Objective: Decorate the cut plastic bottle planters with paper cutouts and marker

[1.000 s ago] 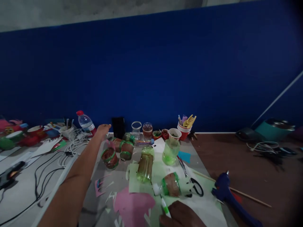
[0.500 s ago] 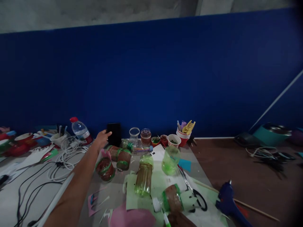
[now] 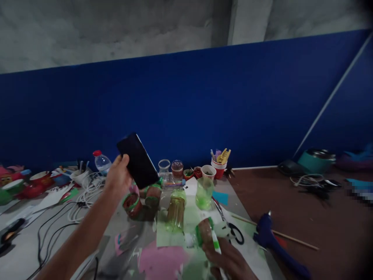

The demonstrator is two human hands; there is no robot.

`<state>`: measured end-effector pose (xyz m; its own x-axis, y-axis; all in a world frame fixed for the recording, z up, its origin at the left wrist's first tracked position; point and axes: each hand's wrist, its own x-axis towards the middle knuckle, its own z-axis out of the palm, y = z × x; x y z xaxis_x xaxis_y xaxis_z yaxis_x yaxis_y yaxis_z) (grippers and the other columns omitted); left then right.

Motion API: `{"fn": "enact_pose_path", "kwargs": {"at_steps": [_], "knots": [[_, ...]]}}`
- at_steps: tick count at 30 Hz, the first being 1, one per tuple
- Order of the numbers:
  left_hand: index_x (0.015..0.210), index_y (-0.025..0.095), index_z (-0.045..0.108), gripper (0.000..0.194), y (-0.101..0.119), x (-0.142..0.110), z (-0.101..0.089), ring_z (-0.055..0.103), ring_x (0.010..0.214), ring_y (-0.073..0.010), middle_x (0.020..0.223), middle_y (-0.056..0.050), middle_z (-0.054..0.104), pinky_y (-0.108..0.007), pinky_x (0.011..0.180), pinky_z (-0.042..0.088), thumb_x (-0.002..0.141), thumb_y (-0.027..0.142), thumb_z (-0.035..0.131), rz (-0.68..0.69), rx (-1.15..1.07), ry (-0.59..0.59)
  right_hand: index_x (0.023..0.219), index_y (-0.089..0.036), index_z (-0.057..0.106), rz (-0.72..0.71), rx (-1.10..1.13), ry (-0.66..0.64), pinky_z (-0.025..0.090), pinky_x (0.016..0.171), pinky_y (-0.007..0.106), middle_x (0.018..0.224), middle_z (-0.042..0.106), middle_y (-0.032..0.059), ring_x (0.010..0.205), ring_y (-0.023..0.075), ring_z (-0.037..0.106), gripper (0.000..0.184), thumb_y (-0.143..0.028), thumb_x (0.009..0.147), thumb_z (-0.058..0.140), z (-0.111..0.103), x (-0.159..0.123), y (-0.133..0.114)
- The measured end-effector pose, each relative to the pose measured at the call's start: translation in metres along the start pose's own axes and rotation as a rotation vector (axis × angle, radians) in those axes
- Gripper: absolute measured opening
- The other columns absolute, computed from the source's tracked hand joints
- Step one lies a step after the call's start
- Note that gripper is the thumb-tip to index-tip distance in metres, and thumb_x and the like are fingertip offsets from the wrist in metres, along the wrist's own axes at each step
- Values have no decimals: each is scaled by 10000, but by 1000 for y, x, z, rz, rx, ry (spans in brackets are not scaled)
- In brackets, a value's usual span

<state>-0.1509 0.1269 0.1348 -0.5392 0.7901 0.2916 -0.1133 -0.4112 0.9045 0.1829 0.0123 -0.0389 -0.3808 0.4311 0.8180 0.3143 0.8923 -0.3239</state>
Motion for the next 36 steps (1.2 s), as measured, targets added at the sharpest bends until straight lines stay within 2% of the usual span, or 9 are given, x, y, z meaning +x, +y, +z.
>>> {"fn": "enact_pose_path", "kwargs": {"at_steps": [2, 3, 5, 7, 10, 17, 24, 33, 36], "knots": [[841, 178, 607, 74, -18, -56, 8, 653, 616, -147, 716, -3, 679, -287, 633, 575, 789, 230, 599, -206, -33, -34, 1262, -228, 491, 101, -34, 33, 565, 764, 243, 1063, 679, 109, 1015, 211, 648, 399, -213, 865, 523, -12, 1, -4], [845, 177, 617, 65, -30, -83, 11, 660, 609, -152, 706, -6, 685, -292, 633, 579, 790, 205, 595, -353, -44, -57, 1265, -233, 481, 118, -13, 33, 558, 799, 254, 1075, 676, 98, 1034, 209, 640, 404, -201, 864, 520, -17, 3, -7], [880, 173, 633, 100, -51, -133, 17, 676, 632, -163, 738, -23, 704, -293, 644, 584, 789, 164, 592, -539, -104, -92, 1259, -252, 461, 189, 88, 94, 538, 861, 298, 1092, 666, 79, 1013, 201, 645, 375, -228, 886, 486, -23, 9, -12], [945, 173, 639, 154, -69, -171, 22, 693, 708, -175, 813, -44, 720, -287, 675, 584, 807, 156, 575, -647, -145, -99, 1255, -256, 439, 228, 221, 156, 532, 867, 327, 1123, 643, 81, 1016, 208, 638, 350, -292, 908, 457, -25, 14, -16], [966, 191, 636, 155, -85, -202, 29, 696, 767, -174, 882, -42, 723, -277, 690, 578, 826, 179, 568, -713, -177, -108, 1258, -249, 428, 241, 316, 135, 507, 901, 354, 1178, 606, 103, 1066, 224, 608, 360, -337, 911, 458, -23, 18, -18], [1068, 234, 607, 282, -96, -212, 35, 679, 846, -147, 923, -12, 715, -224, 746, 545, 789, 257, 643, -656, -244, -103, 1264, -238, 420, 221, 349, 35, 465, 946, 359, 1197, 588, 110, 1138, 219, 560, 382, -242, 887, 479, -21, 17, -17], [1246, 281, 504, 572, -90, -218, 40, 653, 992, -226, 1122, -44, 678, -330, 847, 538, 717, 314, 719, -722, -334, -193, 1260, -205, 389, 261, 269, -29, 437, 995, 391, 1282, 534, 146, 1222, 236, 504, 420, -168, 853, 484, -17, 15, -13], [1269, 291, 481, 583, -85, -221, 36, 643, 1023, -222, 1104, -30, 685, -309, 869, 528, 733, 343, 703, -732, -313, -166, 1196, -200, 421, 305, 259, -76, 502, 903, 318, 1202, 578, 125, 1091, 206, 589, 395, -143, 817, 517, -19, 19, -17], [1236, 263, 509, 516, -89, -221, 35, 643, 1023, -225, 1096, -43, 691, -328, 891, 516, 755, 325, 685, -760, -334, -183, 1223, -194, 420, 278, 167, -23, 497, 918, 350, 1188, 594, 123, 1110, 222, 581, 408, -162, 827, 511, -19, 19, -20]]}}
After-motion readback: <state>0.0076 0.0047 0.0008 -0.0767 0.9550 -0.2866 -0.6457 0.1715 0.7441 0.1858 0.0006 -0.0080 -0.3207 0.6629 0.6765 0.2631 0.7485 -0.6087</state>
